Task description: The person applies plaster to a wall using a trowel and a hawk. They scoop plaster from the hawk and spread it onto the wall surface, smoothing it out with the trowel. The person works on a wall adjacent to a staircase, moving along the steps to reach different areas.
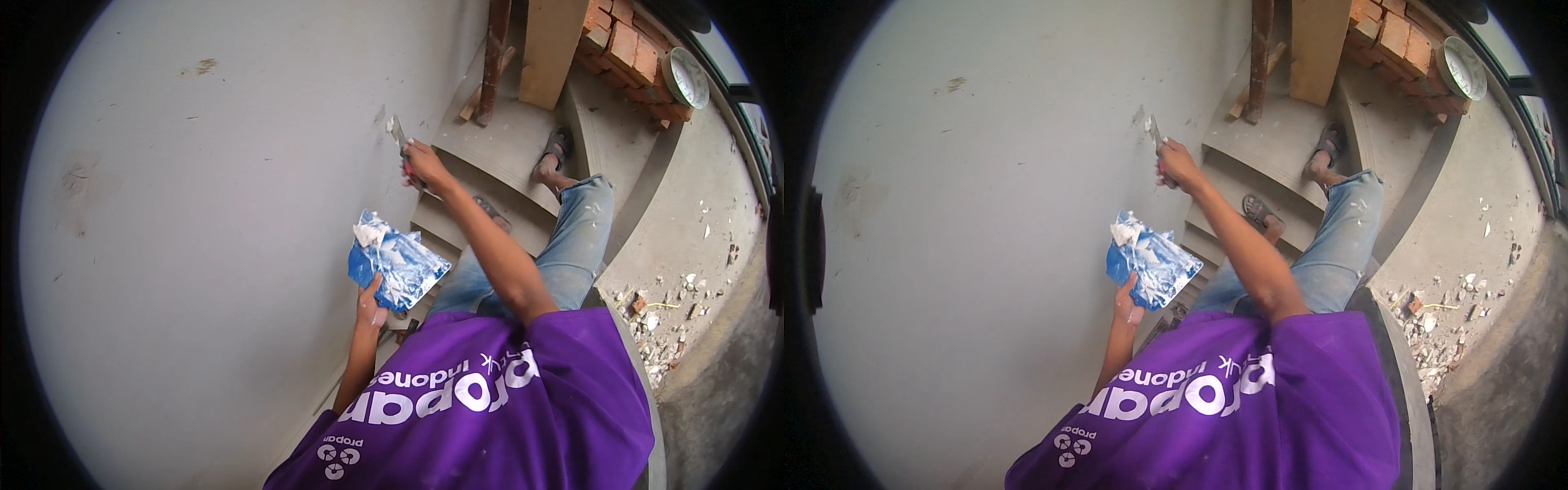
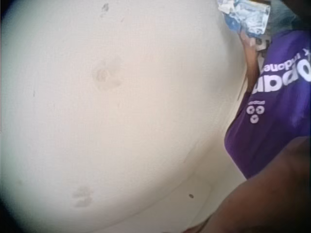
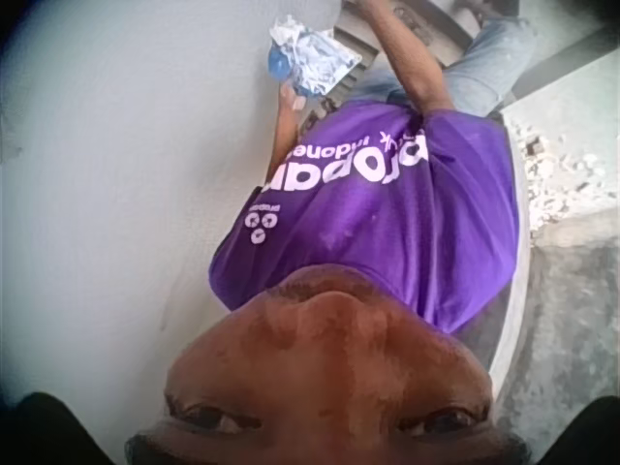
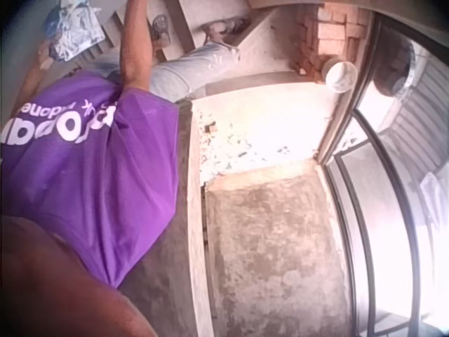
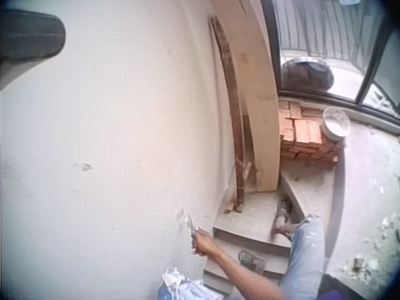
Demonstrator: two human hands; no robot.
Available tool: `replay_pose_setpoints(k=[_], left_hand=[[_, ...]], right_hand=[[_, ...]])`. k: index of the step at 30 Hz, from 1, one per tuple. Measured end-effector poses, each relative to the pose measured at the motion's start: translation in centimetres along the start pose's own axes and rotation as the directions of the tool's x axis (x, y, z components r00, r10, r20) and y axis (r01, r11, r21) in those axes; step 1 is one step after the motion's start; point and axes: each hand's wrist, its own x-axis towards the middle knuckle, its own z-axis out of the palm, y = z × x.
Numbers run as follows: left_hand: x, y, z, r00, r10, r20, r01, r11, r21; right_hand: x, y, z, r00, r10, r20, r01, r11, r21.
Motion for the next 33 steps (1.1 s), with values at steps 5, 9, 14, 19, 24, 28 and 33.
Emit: replay_pose_setpoints(k=[5, 9, 14, 19, 24, 28, 33], left_hand=[[-0.2, 1.4, -1.5, 0.996, -0.065, -0.061, 0.064, 0.998, -0.017], [-2.9, -1.3, -5.3, 0.989, -0.096, -0.109, 0.076, 0.982, -0.174], [-1.7, 0.6, -3.8, 0.983, -0.157, -0.090, 0.145, 0.981, -0.133], [-1.9, 0.3, -3.9, 0.988, -0.114, -0.108, 0.105, 0.991, -0.085], [-2.2, 0.1, -4.4, 0.983, -0.136, -0.125, 0.125, 0.988, -0.090], [-1.6, 0.6, -3.8, 0.987, -0.149, -0.054, 0.143, 0.984, -0.105], [-2.0, -0.3, -5.3, 0.978, -0.180, -0.106, 0.167, 0.979, -0.120]], right_hand=[[4.5, 3.7, 10.2, 0.589, -0.750, -0.299, 0.577, 0.650, -0.494], [-1.5, 5.3, 5.4, 0.984, -0.168, -0.056, 0.147, 0.951, -0.273], [3.3, 2.5, 1.1, 0.969, -0.198, -0.149, 0.165, 0.964, -0.210], [-1.7, 5.3, 4.9, 0.988, -0.150, 0.034, 0.154, 0.960, -0.234], [1.3, 2.3, 1.6, 0.997, -0.053, -0.060, 0.050, 0.997, -0.054], [6.0, 0.4, 5.3, 0.966, -0.118, -0.229, 0.144, 0.985, 0.100], [1.6, 4.3, 9.2, 0.977, -0.211, -0.015, 0.211, 0.977, -0.025]])
